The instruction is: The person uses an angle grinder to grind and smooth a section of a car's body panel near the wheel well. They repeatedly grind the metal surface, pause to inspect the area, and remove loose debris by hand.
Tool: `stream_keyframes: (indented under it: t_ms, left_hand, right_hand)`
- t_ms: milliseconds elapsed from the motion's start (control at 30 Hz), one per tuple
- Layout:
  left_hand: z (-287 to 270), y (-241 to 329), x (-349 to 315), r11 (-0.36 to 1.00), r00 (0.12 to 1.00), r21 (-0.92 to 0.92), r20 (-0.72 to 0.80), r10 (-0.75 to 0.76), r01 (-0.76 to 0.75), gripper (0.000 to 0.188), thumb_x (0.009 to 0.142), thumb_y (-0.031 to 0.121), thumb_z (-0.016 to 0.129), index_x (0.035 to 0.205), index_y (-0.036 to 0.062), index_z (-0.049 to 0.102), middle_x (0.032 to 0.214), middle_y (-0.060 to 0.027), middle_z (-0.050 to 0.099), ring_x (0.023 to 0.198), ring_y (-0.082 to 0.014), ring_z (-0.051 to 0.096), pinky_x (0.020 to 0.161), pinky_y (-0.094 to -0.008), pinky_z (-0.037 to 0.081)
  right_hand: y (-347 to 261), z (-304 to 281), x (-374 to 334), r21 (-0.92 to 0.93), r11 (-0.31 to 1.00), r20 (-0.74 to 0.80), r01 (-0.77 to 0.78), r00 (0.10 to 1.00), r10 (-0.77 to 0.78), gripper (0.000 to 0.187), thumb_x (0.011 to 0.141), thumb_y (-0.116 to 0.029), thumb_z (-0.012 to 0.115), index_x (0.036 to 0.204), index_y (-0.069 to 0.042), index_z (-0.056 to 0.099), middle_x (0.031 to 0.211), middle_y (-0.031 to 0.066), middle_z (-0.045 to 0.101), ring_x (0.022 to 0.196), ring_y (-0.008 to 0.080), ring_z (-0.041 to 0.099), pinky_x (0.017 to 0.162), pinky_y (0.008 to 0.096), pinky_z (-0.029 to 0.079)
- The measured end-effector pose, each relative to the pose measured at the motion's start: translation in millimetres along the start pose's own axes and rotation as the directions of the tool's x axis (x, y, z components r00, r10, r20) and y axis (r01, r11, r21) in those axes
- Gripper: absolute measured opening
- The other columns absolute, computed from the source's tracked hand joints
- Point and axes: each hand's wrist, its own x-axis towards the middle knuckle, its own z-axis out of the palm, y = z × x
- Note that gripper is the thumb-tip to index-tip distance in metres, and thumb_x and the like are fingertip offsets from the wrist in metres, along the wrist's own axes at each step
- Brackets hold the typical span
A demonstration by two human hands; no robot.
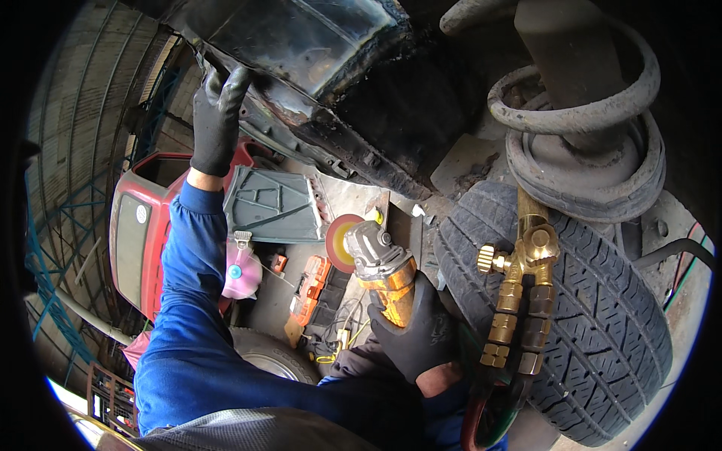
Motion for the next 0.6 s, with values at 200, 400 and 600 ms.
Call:
stream_keyframes:
  t_ms: [200,400,600]
  left_hand:
    - [-2.5,-6.4,-0.6,0.987,0.997,0.139,0.021,0.079,-0.082,0.054,0.105,0.045,0.065,0.126,-0.0047,0.068,0.110,-0.0154,0.074,0.096,-0.0269,0.066,0.092,-0.0383,0.052]
    - [-11.6,-29.0,1.6,0.675,0.840,0.515,0.201,0.504,-0.528,0.034,0.103,0.012,0.064,0.137,0.0078,0.066,0.110,-0.0217,0.070,0.093,-0.0396,0.068,0.089,-0.0459,0.055]
    - [-18.9,-46.1,5.5,0.535,0.779,0.614,0.229,0.583,-0.581,0.046,0.102,0.004,0.063,0.145,0.0189,0.064,0.118,-0.0183,0.068,0.097,-0.0362,0.069,0.084,-0.0422,0.057]
  right_hand:
    - [-2.3,-3.9,-0.2,-0.066,0.995,0.038,-0.077,0.996,0.080,0.076,0.081,-0.034,0.092,0.137,-0.002,0.052,0.116,0.0263,0.070,0.107,0.0483,0.070,0.089,0.0545,0.057]
    - [-2.6,-3.8,0.9,-0.020,0.999,0.012,-0.030,0.999,0.030,0.075,0.081,-0.034,0.092,0.137,-0.002,0.053,0.118,0.0263,0.070,0.108,0.0479,0.070,0.090,0.0540,0.056]
    - [-0.6,-4.3,2.0,0.004,1.000,0.017,-0.030,0.999,0.030,0.073,0.081,-0.034,0.092,0.135,-0.003,0.053,0.118,0.0258,0.069,0.109,0.0468,0.069,0.091,0.0532,0.056]
